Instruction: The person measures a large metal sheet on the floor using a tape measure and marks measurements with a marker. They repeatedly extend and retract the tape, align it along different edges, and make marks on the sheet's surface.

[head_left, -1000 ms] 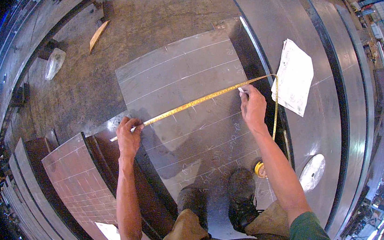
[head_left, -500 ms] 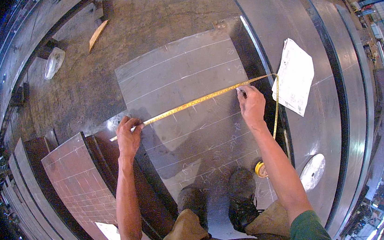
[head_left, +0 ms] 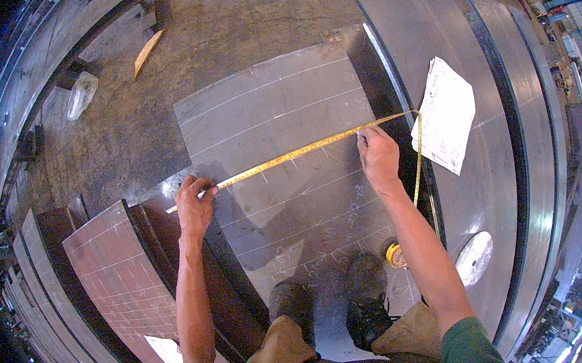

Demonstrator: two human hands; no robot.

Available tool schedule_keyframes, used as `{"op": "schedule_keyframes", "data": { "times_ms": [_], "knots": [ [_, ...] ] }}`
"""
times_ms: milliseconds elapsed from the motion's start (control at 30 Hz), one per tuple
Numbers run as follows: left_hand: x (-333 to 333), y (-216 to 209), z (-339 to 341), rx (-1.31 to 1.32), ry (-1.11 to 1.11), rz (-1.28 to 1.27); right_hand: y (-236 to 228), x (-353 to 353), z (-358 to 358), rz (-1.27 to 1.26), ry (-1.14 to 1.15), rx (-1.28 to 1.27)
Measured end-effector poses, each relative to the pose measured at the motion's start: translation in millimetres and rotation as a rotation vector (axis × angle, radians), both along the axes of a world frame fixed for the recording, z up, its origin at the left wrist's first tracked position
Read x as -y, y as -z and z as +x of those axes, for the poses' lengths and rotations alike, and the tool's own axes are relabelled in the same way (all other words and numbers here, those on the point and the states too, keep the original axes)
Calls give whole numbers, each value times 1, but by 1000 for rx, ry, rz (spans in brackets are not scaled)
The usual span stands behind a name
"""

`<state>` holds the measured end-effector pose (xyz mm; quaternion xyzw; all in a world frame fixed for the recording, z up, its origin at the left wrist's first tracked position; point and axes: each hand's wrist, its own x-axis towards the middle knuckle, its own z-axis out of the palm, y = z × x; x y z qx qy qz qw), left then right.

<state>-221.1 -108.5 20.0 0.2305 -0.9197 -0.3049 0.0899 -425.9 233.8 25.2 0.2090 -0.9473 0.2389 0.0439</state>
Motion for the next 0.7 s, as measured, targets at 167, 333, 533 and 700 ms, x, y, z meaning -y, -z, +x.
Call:
{"op": "schedule_keyframes", "data": {
  "times_ms": [167,333,533,700],
  "knots": [
    [2,1,0,24,-2,68,5,1,-9,128,-30,21],
    [3,3,1,2,6,72,-2,8,-15,244,-60,17],
    [6,6,2,29,29,52,-51,21,-20,662,-144,246],
    [6,6,2,-5,41,12,-94,-4,-10,810,-199,276]
  ]
}}
